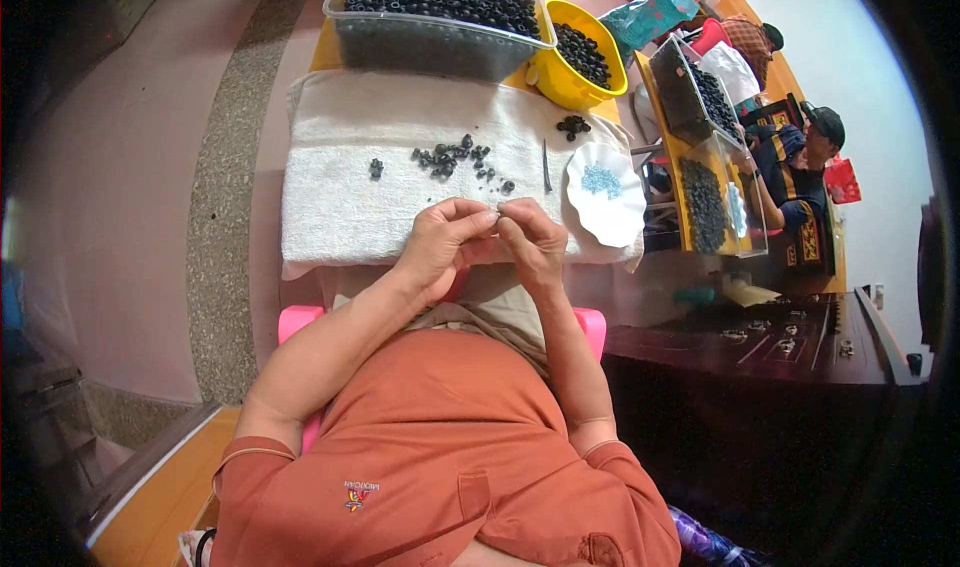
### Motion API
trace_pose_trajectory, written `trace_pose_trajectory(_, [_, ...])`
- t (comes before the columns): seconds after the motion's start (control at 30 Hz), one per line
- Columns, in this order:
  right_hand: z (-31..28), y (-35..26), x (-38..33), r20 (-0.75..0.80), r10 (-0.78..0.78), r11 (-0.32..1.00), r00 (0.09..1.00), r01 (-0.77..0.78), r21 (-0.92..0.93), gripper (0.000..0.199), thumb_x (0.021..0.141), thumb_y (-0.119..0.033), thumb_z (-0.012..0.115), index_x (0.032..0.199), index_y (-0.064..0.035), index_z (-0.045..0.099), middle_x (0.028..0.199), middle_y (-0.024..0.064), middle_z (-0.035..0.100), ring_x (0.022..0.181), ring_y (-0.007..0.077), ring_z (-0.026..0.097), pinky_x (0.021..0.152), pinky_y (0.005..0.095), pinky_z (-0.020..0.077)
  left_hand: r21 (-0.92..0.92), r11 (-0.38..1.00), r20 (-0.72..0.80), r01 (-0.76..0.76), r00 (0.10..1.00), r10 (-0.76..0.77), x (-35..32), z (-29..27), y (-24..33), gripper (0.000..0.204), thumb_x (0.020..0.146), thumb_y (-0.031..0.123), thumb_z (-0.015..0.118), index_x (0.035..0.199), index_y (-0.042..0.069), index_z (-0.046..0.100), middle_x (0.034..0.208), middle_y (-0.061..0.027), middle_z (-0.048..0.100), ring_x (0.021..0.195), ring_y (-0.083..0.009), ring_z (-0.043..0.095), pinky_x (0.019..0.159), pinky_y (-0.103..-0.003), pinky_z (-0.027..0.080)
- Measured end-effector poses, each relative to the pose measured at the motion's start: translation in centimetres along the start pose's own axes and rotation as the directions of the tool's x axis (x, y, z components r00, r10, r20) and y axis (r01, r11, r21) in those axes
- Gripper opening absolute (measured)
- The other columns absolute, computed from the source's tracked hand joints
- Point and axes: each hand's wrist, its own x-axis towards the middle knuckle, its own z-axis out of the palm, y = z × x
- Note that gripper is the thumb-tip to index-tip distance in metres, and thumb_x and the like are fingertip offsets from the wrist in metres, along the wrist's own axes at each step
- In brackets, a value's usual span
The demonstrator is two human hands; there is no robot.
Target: Sorting small black objects on a white towel on a table.
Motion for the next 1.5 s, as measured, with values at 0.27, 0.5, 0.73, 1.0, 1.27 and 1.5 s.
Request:
trace_pose_trajectory(0.27, [-0.7, -0.2, -0.2, 0.064, -0.01, 0.996, 0.998, 0.015, -0.09, 0.013, 0.09, 0.002, 0.062, 0.103, 0.0033, 0.065, 0.095, 0.0061, 0.062, 0.082, 0.0098, 0.06, 0.072, 0.021, 0.0478, 0.01, 1.0, 0.0, 0.013, 1.0, -0.013, -0.1, 0.1, 0.0, 0.005, 0.09, 0.009, 0.067, 0.094, 0.006, 0.064, 0.085, -0.002, 0.065, 0.076, -0.0106, 0.064, 0.073, -0.028, 0.058])
trace_pose_trajectory(0.5, [-1.4, -0.6, 0.1, 0.154, 0.02, 0.995, 0.988, -0.005, -0.098, 0.014, 0.093, 0.005, 0.056, 0.105, 0.0044, 0.063, 0.096, 0.0059, 0.06, 0.081, 0.01, 0.058, 0.072, 0.022, 0.0458, 0.031, 0.999, 0.022, 0.032, 0.999, -0.032, -0.2, 0.2, 0.2, 0.006, 0.09, 0.008, 0.067, 0.095, 0.006, 0.063, 0.085, -0.0027, 0.065, 0.077, -0.0107, 0.064, 0.074, -0.029, 0.058])
trace_pose_trajectory(0.73, [-0.5, -1.2, -0.3, 0.115, -0.191, 0.919, 0.975, 0.219, -0.327, 0.018, 0.089, 0.003, 0.061, 0.107, 0.0041, 0.064, 0.098, 0.0134, 0.062, 0.081, 0.0185, 0.063, 0.07, 0.0264, 0.0502, 0.021, 0.999, 0.004, 0.03, 1.0, -0.03, -0.1, 0.1, -0.1, 0.005, 0.091, 0.008, 0.066, 0.094, 0.006, 0.063, 0.084, -0.0025, 0.065, 0.075, -0.0114, 0.063, 0.073, -0.029, 0.058])
trace_pose_trajectory(1.0, [1.4, -1.4, -1.2, 0.048, -0.38, 0.76, 0.924, 0.341, -0.553, 0.032, 0.078, 0.004, 0.07, 0.11, 0.0035, 0.064, 0.098, 0.0177, 0.062, 0.08, 0.0281, 0.064, 0.068, 0.0335, 0.053, -0.007, 1.0, -0.025, 0.027, 0.999, -0.027, -0.8, 1.0, 0.3, 0.006, 0.09, 0.009, 0.067, 0.093, 0.007, 0.063, 0.086, -0.0025, 0.065, 0.076, -0.0117, 0.063, 0.069, -0.029, 0.057])
trace_pose_trajectory(1.27, [2.0, 0.1, -1.0, 0.0, -0.485, 0.702, 0.875, 0.389, -0.596, 0.034, 0.073, 0.005, 0.071, 0.106, 0.003, 0.065, 0.092, 0.0171, 0.062, 0.075, 0.0263, 0.064, 0.063, 0.0326, 0.0526, -0.033, 0.998, -0.045, -0.049, 0.998, 0.048, -0.4, 0.3, -0.9, 0.005, 0.088, 0.01, 0.07, 0.09, 0.008, 0.065, 0.086, -0.0022, 0.067, 0.073, -0.0103, 0.063, 0.065, -0.028, 0.055])
trace_pose_trajectory(1.5, [2.0, -0.7, -0.6, -0.007, -0.383, 0.786, 0.924, 0.322, -0.528, 0.03, 0.074, 0.005, 0.071, 0.104, 0.0017, 0.065, 0.086, 0.0141, 0.062, 0.068, 0.0232, 0.062, 0.059, 0.0305, 0.0501, 0.01, 0.995, -0.064, -0.095, 0.993, 0.095, -0.4, 0.4, -0.9, 0.005, 0.09, 0.009, 0.068, 0.093, 0.006, 0.066, 0.087, -0.0023, 0.066, 0.077, -0.0099, 0.062, 0.069, -0.026, 0.054])
